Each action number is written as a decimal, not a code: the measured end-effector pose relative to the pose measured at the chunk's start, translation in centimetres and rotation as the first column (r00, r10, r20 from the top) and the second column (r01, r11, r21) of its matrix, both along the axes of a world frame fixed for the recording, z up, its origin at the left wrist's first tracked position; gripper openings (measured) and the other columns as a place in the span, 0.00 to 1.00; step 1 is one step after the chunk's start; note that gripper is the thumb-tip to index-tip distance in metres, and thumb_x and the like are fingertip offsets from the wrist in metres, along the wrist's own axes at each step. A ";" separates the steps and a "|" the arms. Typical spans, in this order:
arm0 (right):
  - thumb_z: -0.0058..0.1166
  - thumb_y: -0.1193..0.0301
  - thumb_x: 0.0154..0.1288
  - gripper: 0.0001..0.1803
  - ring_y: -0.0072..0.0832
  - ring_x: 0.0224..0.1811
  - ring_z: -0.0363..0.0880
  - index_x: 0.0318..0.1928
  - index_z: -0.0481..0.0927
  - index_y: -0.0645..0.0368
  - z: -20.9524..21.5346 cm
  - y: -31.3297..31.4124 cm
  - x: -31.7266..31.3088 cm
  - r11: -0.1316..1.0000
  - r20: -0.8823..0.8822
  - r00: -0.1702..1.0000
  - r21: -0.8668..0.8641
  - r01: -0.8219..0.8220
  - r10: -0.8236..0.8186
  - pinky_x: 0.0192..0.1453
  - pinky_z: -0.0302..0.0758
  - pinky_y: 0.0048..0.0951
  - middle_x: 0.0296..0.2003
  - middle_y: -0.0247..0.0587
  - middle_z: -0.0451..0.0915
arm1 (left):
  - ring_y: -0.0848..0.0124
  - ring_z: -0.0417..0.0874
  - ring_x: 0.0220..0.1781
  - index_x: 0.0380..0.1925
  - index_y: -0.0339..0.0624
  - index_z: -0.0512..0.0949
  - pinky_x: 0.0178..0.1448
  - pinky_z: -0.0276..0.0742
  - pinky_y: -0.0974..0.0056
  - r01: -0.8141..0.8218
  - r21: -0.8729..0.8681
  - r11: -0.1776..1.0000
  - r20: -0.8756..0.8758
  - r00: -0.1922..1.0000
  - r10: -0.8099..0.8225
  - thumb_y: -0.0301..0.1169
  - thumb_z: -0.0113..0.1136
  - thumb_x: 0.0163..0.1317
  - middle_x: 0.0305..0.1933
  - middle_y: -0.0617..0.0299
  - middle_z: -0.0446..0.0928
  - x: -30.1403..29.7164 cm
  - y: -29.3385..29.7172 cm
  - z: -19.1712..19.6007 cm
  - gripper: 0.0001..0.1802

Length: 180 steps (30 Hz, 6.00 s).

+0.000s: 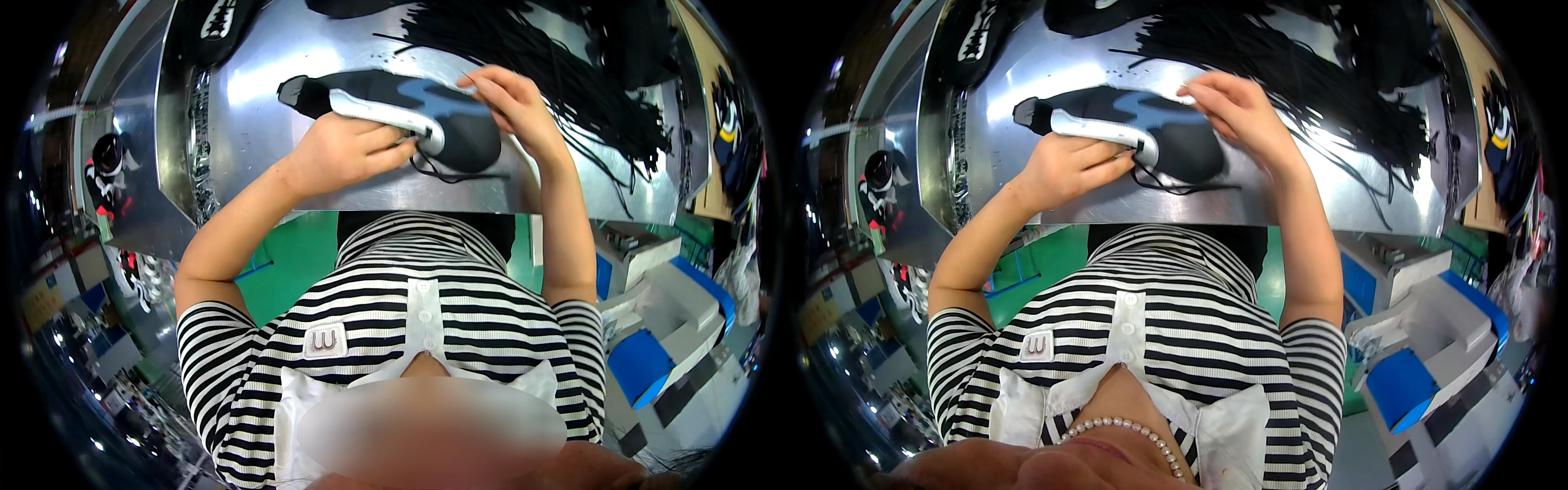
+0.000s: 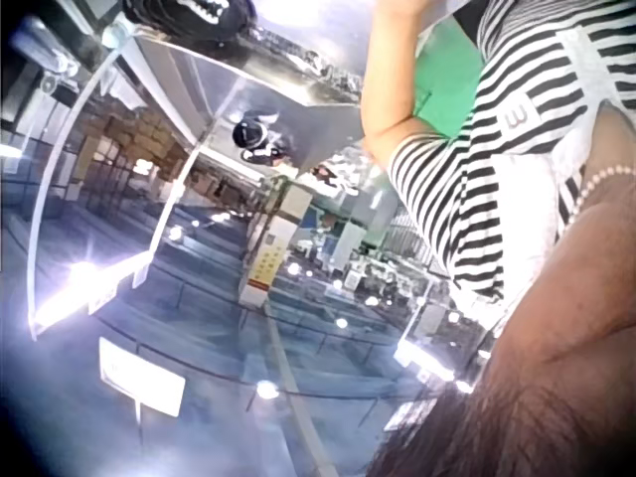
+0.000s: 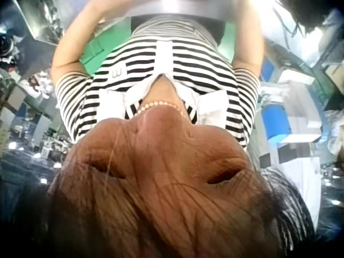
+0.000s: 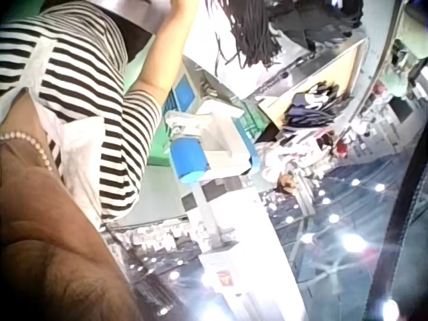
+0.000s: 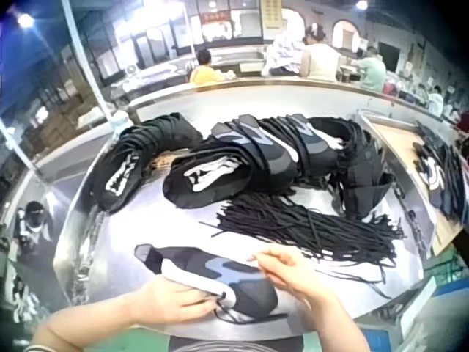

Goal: The person laces a shoe on a workstation, pulling laces through eyelets and checking the fit by lifting the shoe.

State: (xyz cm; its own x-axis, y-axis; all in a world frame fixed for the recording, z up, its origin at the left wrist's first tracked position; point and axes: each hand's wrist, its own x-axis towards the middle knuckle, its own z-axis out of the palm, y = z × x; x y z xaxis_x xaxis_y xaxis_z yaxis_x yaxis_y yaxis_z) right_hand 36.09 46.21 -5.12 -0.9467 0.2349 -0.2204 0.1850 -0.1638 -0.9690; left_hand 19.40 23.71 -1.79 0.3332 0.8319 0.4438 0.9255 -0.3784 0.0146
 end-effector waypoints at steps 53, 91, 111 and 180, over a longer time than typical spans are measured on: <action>0.71 0.65 0.59 0.17 0.12 0.26 0.66 0.35 0.73 0.57 -2.2 -2.8 0.9 0.882 0.017 0.904 0.229 0.412 -0.427 0.28 0.63 0.16 0.26 0.25 0.72 | 0.49 0.80 0.36 0.32 0.36 0.78 0.44 0.76 0.53 -0.406 -0.361 0.839 0.555 0.630 0.543 0.26 0.57 0.58 0.33 0.49 0.78 0.2 -0.8 -1.1 0.05; 0.60 0.74 0.66 0.14 0.12 0.19 0.68 0.50 0.75 0.64 -1.2 -4.9 -0.3 0.895 0.034 0.922 -0.229 0.383 -0.386 0.22 0.63 0.15 0.28 0.37 0.83 | 0.66 0.83 0.44 0.48 0.32 0.80 0.52 0.78 0.64 -0.189 -0.744 0.641 0.579 0.297 0.759 0.46 0.55 0.72 0.44 0.56 0.82 1.5 1.2 -2.7 0.24; 0.61 0.72 0.66 0.09 0.36 0.34 0.87 0.42 0.76 0.62 -1.4 -4.8 1.3 0.802 -0.209 0.944 0.499 0.327 -0.255 0.37 0.80 0.30 0.31 0.46 0.85 | 0.79 0.82 0.35 0.35 0.34 0.84 0.41 0.76 0.72 -0.164 -0.713 0.682 0.701 -0.129 0.701 0.35 0.67 0.63 0.33 0.65 0.84 4.3 4.2 -2.5 0.13; 0.59 0.75 0.66 0.09 0.41 0.32 0.83 0.45 0.76 0.61 -2.7 -8.0 2.5 0.782 -0.191 0.953 0.544 0.303 -0.236 0.35 0.77 0.34 0.34 0.45 0.83 | 0.64 0.87 0.36 0.40 0.39 0.82 0.40 0.80 0.66 -0.406 -0.468 0.785 0.505 0.606 0.615 0.31 0.72 0.55 0.37 0.58 0.86 3.0 2.7 -2.8 0.14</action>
